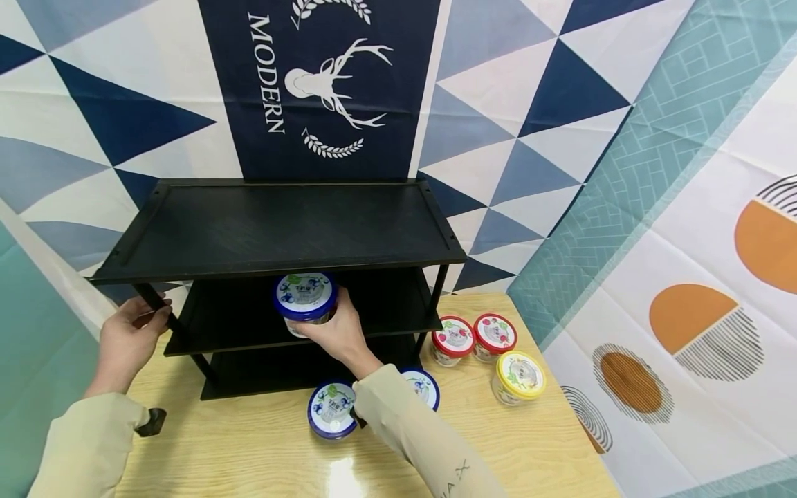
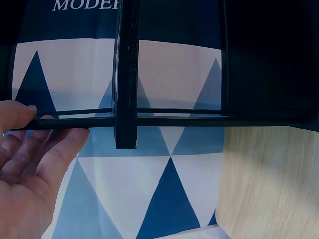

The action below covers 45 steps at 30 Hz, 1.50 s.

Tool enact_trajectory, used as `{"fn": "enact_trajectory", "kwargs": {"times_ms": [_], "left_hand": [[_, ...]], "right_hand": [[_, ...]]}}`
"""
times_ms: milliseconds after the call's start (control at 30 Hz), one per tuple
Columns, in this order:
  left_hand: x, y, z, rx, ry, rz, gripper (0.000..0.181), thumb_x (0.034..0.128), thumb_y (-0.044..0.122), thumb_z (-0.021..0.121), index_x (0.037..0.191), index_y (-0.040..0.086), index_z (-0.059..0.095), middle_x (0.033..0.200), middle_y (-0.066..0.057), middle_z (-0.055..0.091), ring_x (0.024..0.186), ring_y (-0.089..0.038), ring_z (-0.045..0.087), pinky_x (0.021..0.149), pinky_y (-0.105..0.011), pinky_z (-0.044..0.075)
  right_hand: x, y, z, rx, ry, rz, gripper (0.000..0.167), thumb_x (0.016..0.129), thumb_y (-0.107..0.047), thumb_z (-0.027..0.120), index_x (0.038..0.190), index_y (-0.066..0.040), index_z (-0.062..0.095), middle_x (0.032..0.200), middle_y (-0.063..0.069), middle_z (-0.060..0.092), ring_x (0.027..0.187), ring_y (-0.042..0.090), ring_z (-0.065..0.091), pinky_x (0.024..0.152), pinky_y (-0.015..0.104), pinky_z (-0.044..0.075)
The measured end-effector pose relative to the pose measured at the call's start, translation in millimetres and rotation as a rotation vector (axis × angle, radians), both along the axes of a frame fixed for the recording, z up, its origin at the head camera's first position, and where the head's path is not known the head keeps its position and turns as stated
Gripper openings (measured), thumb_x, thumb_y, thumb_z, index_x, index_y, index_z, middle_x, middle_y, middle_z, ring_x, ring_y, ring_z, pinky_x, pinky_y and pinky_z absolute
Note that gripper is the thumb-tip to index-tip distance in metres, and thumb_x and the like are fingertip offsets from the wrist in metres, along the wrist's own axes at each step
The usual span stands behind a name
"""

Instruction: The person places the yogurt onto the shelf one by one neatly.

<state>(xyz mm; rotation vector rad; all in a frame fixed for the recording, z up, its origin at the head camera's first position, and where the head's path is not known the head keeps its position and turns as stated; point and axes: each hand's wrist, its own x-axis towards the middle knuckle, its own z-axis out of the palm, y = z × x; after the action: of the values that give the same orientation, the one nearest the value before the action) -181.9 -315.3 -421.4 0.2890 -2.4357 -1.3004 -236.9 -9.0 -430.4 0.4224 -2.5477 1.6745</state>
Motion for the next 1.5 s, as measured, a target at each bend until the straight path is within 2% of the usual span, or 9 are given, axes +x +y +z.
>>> {"fn": "enact_trajectory", "kwargs": {"times_ms": [367, 867, 1167, 1500], "left_hand": [[-0.7, -0.1, -0.7, 0.004, 0.004, -0.005, 0.040, 0.0965, 0.024, 0.048, 0.124, -0.006, 0.049, 0.089, 0.034, 0.045, 0.078, 0.023, 0.045, 0.062, -0.003, 0.046], [0.5, -0.9, 0.9, -0.017, -0.007, 0.010, 0.040, 0.0971, 0.026, 0.047, 0.124, -0.003, 0.050, 0.092, 0.033, 0.044, 0.080, 0.024, 0.043, 0.063, -0.002, 0.046], [0.0, -1.3, -0.5, -0.002, 0.006, 0.009, 0.043, 0.0965, 0.029, 0.049, 0.125, -0.004, 0.051, 0.092, 0.034, 0.045, 0.083, 0.017, 0.049, 0.064, -0.003, 0.046], [-0.5, -0.6, 0.5, -0.015, 0.030, 0.004, 0.040, 0.0966, 0.023, 0.048, 0.124, -0.005, 0.052, 0.091, 0.033, 0.044, 0.081, 0.025, 0.042, 0.063, -0.002, 0.045]], "right_hand": [[-3.3, -7, 0.3, 0.013, 0.011, 0.008, 0.089, 0.068, -0.041, 0.081, 0.138, -0.013, 0.035, 0.126, 0.004, 0.053, 0.114, 0.017, 0.055, 0.097, 0.034, 0.048], [-8.7, -22, 1.4, 0.049, 0.010, 0.030, 0.088, 0.068, -0.046, 0.081, 0.137, -0.015, 0.036, 0.125, 0.002, 0.053, 0.113, 0.016, 0.056, 0.094, 0.031, 0.049], [-11.8, -36, 0.7, 0.017, 0.016, 0.052, 0.089, 0.067, -0.043, 0.082, 0.138, -0.017, 0.035, 0.126, 0.001, 0.052, 0.113, 0.014, 0.055, 0.095, 0.030, 0.048], [-11.6, -56, -2.4, 0.003, 0.003, 0.048, 0.089, 0.066, -0.044, 0.082, 0.137, -0.019, 0.036, 0.126, -0.001, 0.053, 0.112, 0.012, 0.054, 0.095, 0.029, 0.048]]}}
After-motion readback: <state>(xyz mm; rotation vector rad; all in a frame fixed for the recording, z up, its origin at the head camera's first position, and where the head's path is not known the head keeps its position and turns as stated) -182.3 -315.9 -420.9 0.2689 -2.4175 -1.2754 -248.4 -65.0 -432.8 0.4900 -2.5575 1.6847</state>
